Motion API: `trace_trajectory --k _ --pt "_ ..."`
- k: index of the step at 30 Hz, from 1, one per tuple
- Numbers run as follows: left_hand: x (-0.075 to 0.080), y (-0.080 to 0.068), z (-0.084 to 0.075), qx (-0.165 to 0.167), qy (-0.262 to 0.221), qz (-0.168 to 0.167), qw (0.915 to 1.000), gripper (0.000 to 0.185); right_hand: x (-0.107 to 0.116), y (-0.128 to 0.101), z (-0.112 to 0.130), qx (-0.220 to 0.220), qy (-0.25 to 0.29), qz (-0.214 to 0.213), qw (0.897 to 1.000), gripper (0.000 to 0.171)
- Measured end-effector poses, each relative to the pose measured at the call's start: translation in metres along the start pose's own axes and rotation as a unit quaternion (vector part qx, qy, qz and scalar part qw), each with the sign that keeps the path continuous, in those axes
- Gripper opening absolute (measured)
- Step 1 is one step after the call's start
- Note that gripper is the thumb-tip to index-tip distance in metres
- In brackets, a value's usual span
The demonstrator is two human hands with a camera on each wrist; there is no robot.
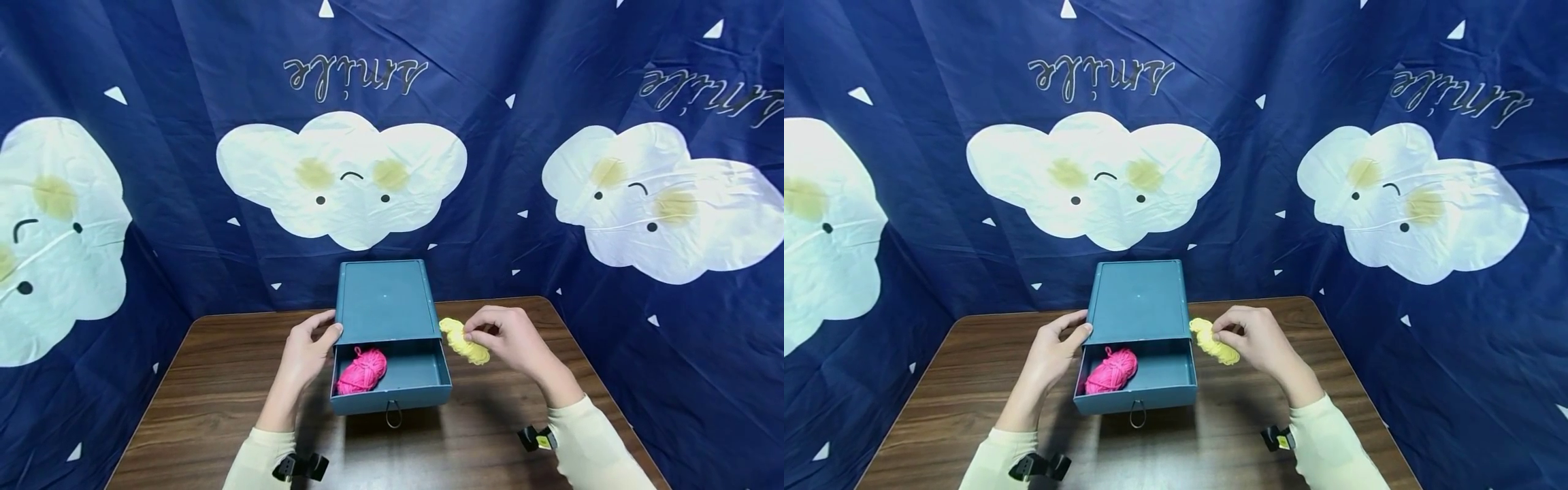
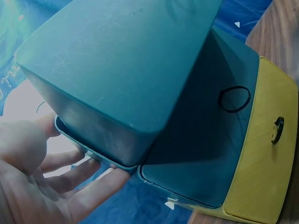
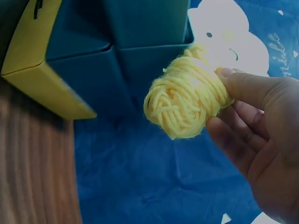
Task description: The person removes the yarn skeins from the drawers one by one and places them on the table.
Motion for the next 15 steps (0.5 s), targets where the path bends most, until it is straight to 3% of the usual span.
trace_trajectory --k 10,15 --pt "-0.001 -0.001 0.000 0.003 -0.010 -0.001 0.9999 0.043 -0.014 -0.008 -0.038 -0.052 -0.008 0.007 0.999 0.012" --pt "-0.001 -0.001 0.001 0.004 -0.016 -0.003 0.9999 0.043 -0.025 -0.012 -0.059 -0.057 -0.020 0.008 0.998 0.013"
Point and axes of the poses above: each hand's wrist, its own y-axis towards the middle knuckle, its own x-axis out of the back of the hand, z = x × y, the point moved 7 cm from there along y, towards the middle knuckle, and after that the axes turned 1 degree about x, right-handed, at the moved point
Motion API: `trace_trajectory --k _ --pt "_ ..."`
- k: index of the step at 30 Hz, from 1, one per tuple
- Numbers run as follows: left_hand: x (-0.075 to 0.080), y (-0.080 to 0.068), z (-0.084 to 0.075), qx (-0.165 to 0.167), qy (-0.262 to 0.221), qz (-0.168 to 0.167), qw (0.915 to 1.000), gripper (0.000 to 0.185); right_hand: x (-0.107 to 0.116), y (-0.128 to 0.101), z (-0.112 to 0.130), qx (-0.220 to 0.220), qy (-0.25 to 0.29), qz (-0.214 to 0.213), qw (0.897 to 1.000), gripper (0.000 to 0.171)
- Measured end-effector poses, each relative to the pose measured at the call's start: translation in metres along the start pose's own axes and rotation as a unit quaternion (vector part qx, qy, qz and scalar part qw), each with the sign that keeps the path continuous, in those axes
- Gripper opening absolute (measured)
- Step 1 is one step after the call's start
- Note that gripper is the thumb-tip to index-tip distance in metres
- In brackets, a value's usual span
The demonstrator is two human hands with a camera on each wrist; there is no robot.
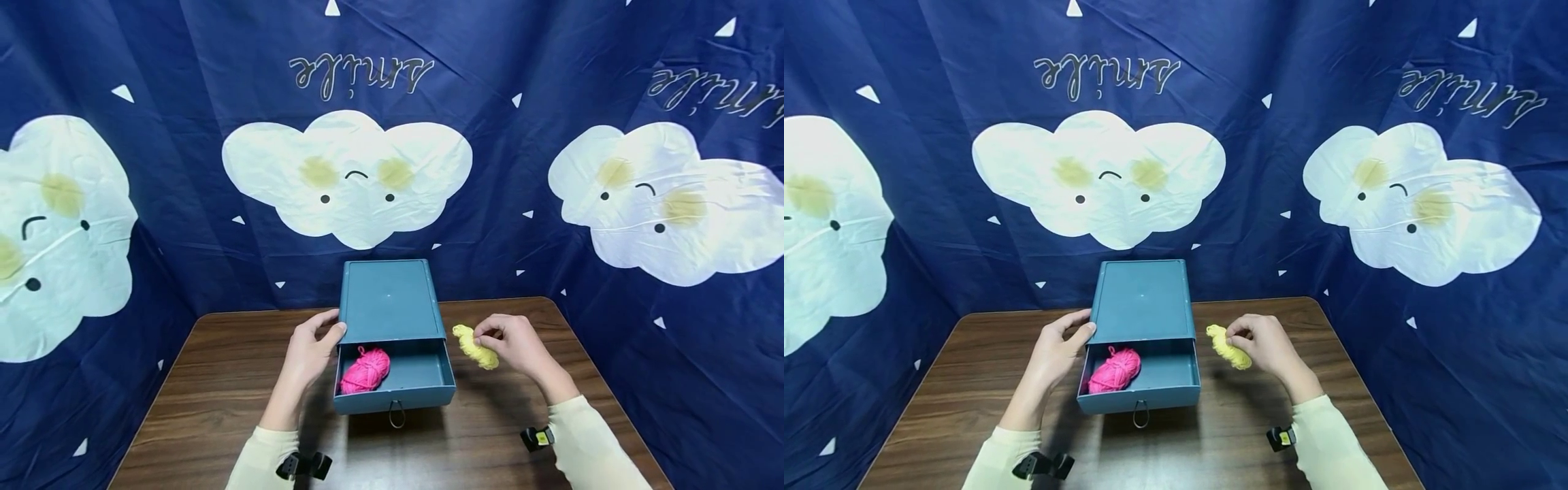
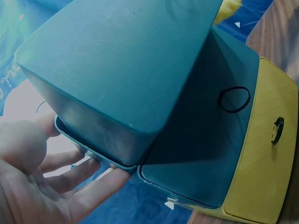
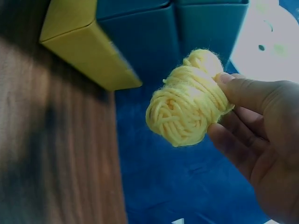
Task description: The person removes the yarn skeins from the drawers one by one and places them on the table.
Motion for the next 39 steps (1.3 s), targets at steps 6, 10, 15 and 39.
trace_trajectory --k 6,10,15,39 --pt "0.001 -0.001 -0.001 -0.001 0.006 -0.003 1.0000 0.043 -0.017 -0.003 -0.022 -0.018 0.003 0.023 1.000 0.012" --pt "0.001 -0.002 -0.001 -0.002 0.011 -0.003 0.9999 0.044 -0.028 -0.006 -0.034 -0.041 0.003 0.040 0.998 0.012" --pt "0.001 -0.002 0.000 -0.001 0.012 -0.004 0.9999 0.044 -0.041 -0.010 -0.047 -0.068 -0.006 0.063 0.996 0.013" --pt "0.000 -0.001 -0.001 -0.008 0.007 -0.006 0.9999 0.041 -0.090 -0.023 -0.082 -0.122 -0.003 0.118 0.985 0.014"
Point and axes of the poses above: each hand's wrist, its own y-axis towards the middle knuckle, its own x-axis out of the back of the hand, z = x × y, the point moved 7 cm from there along y, towards the middle knuckle, and after that the axes turned 1 degree about x, right-handed, at the moved point
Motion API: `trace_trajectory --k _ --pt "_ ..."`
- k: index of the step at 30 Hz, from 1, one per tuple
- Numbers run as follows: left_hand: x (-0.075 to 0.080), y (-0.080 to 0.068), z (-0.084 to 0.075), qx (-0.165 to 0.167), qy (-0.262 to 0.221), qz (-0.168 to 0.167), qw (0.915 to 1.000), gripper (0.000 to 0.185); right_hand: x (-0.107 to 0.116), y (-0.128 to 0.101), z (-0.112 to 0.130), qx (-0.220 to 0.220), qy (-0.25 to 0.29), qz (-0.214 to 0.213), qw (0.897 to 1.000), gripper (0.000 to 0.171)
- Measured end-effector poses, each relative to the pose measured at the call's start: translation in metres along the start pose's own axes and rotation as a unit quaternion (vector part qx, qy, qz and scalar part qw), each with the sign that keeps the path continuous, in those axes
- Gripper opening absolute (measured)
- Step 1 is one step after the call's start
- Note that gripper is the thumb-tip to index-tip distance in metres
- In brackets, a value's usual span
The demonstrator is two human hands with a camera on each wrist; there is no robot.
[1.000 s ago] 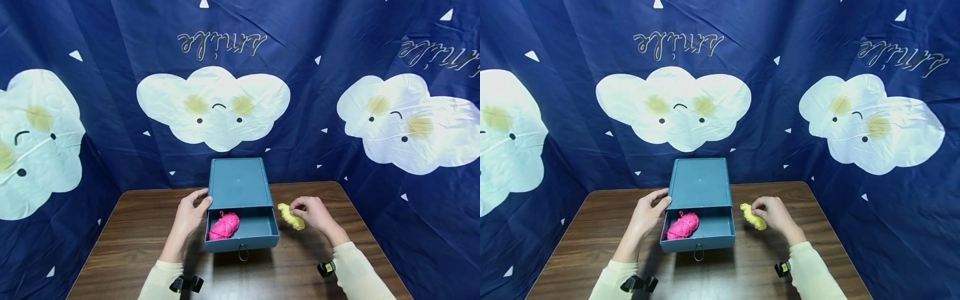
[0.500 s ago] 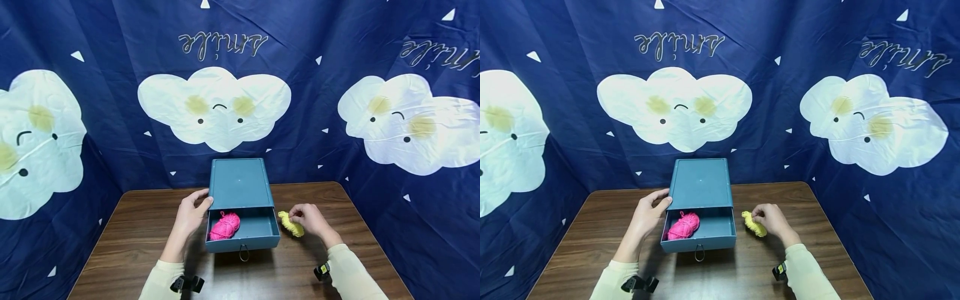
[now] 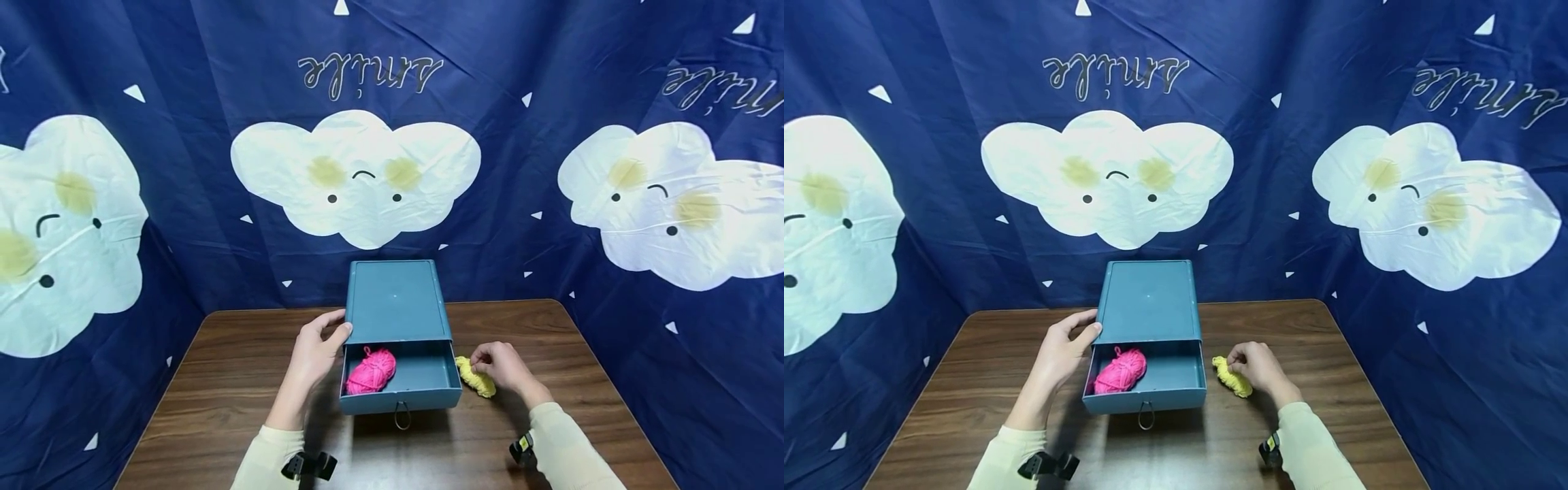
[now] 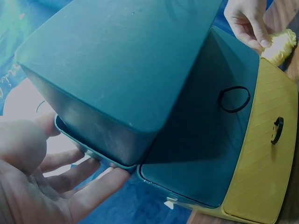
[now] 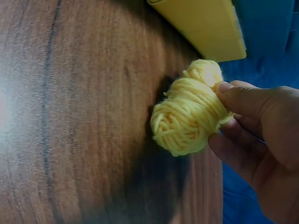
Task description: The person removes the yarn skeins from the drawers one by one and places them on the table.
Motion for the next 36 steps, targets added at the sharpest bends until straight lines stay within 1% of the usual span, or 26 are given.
trace_trajectory --k 5,13,17,20,28,36 --pt "0.000 -0.001 -0.002 -0.011 0.003 -0.004 0.9999 0.040 -0.005 -0.001 -0.005 -0.016 0.008 0.005 1.000 0.013" --pt "-0.001 0.000 0.000 -0.002 -0.001 -0.001 1.0000 0.040 -0.006 0.000 -0.006 -0.017 0.025 0.011 0.999 0.009" --pt "0.000 0.001 -0.001 -0.005 0.002 -0.001 1.0000 0.040 -0.003 -0.001 -0.005 -0.012 0.030 0.010 0.999 0.009" --pt "0.001 0.001 0.000 -0.008 0.006 -0.003 1.0000 0.041 0.000 -0.002 -0.004 -0.001 0.021 0.004 1.000 0.010" --pt "0.000 0.001 0.001 0.002 0.003 0.000 1.0000 0.041 0.016 -0.008 0.003 0.026 0.005 -0.016 1.000 0.012" --pt "0.001 0.002 0.000 0.003 -0.002 0.003 1.0000 0.043 0.037 -0.012 0.019 0.045 -0.001 -0.044 0.998 0.017"
Point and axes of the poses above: each hand's wrist, its own y-axis towards the middle knuckle, its own x-axis out of the back of the hand, z = x × y, the point moved 7 cm from there along y, towards the middle knuckle, and after that the axes turned 1 degree about x, right-handed, at the moved point
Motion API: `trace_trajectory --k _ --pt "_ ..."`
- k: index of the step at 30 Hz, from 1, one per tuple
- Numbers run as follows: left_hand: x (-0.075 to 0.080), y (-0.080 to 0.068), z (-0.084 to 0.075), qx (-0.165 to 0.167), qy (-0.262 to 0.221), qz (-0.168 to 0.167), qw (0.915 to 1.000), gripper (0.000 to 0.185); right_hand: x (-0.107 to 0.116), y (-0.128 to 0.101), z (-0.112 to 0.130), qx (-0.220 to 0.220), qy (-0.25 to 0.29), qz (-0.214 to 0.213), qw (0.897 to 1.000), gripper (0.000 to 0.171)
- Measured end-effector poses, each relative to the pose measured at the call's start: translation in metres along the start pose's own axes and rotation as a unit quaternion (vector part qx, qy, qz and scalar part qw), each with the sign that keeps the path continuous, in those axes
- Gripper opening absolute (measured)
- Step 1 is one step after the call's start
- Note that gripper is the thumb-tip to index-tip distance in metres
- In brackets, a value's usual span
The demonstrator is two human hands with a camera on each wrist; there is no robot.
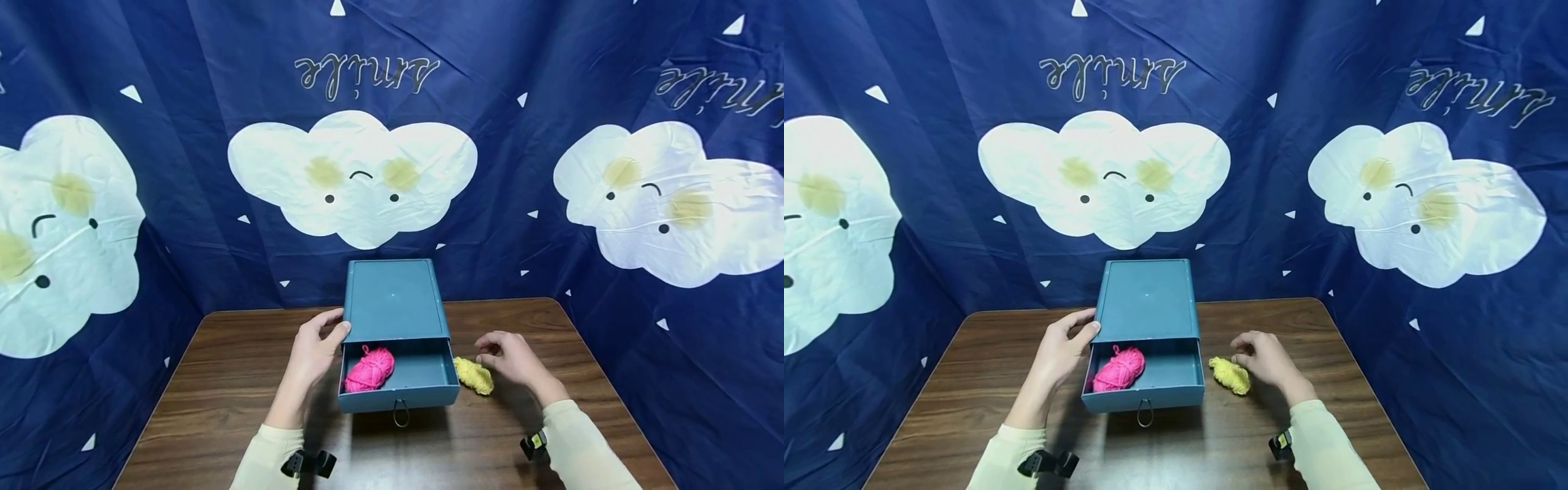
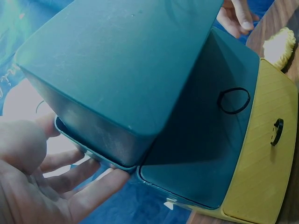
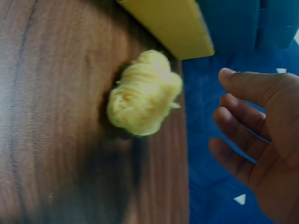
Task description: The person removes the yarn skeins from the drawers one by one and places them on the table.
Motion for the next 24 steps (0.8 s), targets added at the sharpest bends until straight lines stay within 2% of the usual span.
trace_trajectory --k 5,11,17,24 --pt "0.000 0.001 0.001 0.008 -0.009 0.004 0.9999 0.042 0.011 0.002 0.014 0.015 -0.010 -0.012 1.000 0.020" --pt "-0.001 0.002 0.001 0.003 -0.002 0.004 1.0000 0.043 0.022 0.002 0.030 0.031 -0.006 -0.023 0.999 0.021" --pt "-0.002 0.002 0.002 0.007 -0.005 0.006 0.9999 0.043 0.037 -0.001 0.051 0.074 -0.007 -0.048 0.996 0.025" --pt "0.000 0.000 0.001 0.008 -0.005 0.007 0.9999 0.043 0.051 -0.002 0.080 0.110 -0.005 -0.058 0.992 0.027"
Point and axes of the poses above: each hand's wrist, its own y-axis towards the middle knuckle, its own x-axis out of the back of the hand, z = x × y, the point moved 7 cm from there along y, towards the middle knuckle, and after that the axes turned 1 degree about x, right-handed, at the moved point
